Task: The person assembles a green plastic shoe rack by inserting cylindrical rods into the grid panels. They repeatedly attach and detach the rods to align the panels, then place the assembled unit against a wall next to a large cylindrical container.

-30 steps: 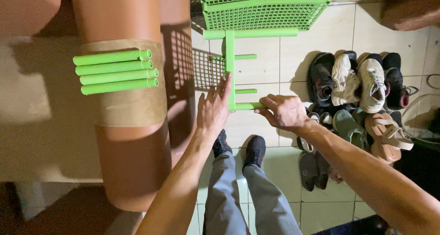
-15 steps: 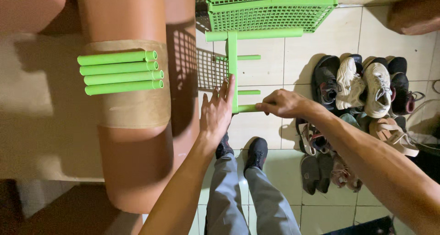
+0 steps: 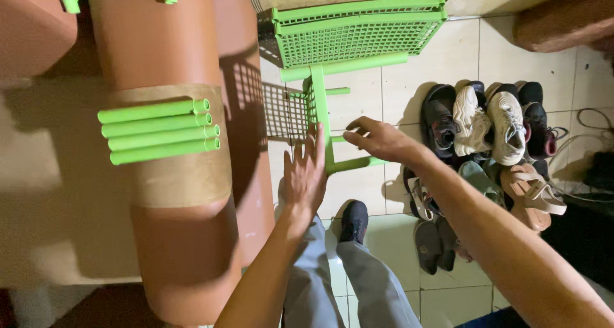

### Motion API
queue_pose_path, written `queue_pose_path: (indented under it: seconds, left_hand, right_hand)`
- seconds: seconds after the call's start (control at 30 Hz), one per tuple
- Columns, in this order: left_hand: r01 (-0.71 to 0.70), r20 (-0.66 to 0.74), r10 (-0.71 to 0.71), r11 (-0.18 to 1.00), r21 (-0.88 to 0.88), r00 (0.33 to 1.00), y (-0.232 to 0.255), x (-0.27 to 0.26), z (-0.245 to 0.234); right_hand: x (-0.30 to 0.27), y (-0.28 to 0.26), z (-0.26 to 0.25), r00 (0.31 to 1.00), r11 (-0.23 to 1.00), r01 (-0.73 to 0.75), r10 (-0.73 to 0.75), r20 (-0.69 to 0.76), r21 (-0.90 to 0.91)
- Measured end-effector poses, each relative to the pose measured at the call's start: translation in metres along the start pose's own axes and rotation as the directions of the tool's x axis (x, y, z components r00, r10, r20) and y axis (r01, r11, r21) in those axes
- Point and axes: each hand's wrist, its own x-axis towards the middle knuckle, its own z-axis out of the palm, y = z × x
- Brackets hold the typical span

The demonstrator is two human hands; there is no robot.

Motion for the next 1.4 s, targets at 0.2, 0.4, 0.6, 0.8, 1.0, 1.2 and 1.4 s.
queue_pose_path:
  seconds: [0.2,0.4,0.6,0.8,1.0,1.2,1.4]
  left_hand:
    - [-0.079,-0.125,0.036,0.933,-0.351,0.991,-0.008,-0.003,-0.032]
    - [0.07,-0.123,-0.24,0.664,-0.745,0.963,-0.003,0.029,-0.036]
    - [0.381,0.251,-0.304,0.521,-0.764,0.919,0.012,0.062,-0.051]
    - [0.1,-0.081,-0.252,0.63,-0.77,0.964,0.009,0.061,-0.04]
    - [-0.005,-0.176,-0.188,0.67,-0.743,0.966,0.005,0.053,-0.044]
    - [0.201,0.041,-0.288,0.553,-0.809,0.957,0.027,0.048,-0.064]
    - [0.024,-0.14,-0.262,0.537,-0.843,0.955,0.034,0.042,-0.068]
  right_hand:
    - [0.016,-0.035,0.026,0.988,0.844,0.149,-0.153,-0.035,0.515]
    - [0.003,-0.047,0.037,0.996,0.674,-0.083,0.089,0.03,0.734]
    - [0.021,-0.019,0.048,1.0,0.53,0.006,0.001,-0.007,0.848]
    - [0.037,0.023,0.028,0.996,0.892,0.094,-0.08,-0.05,0.441]
    - [0.015,0.034,-0.002,0.99,0.992,0.091,-0.08,-0.118,0.088]
    - [0.026,0.047,-0.006,0.96,0.986,0.16,-0.167,-0.224,-0.048]
    - [0.052,0.086,-0.003,0.912,0.958,0.279,-0.284,-0.296,-0.06]
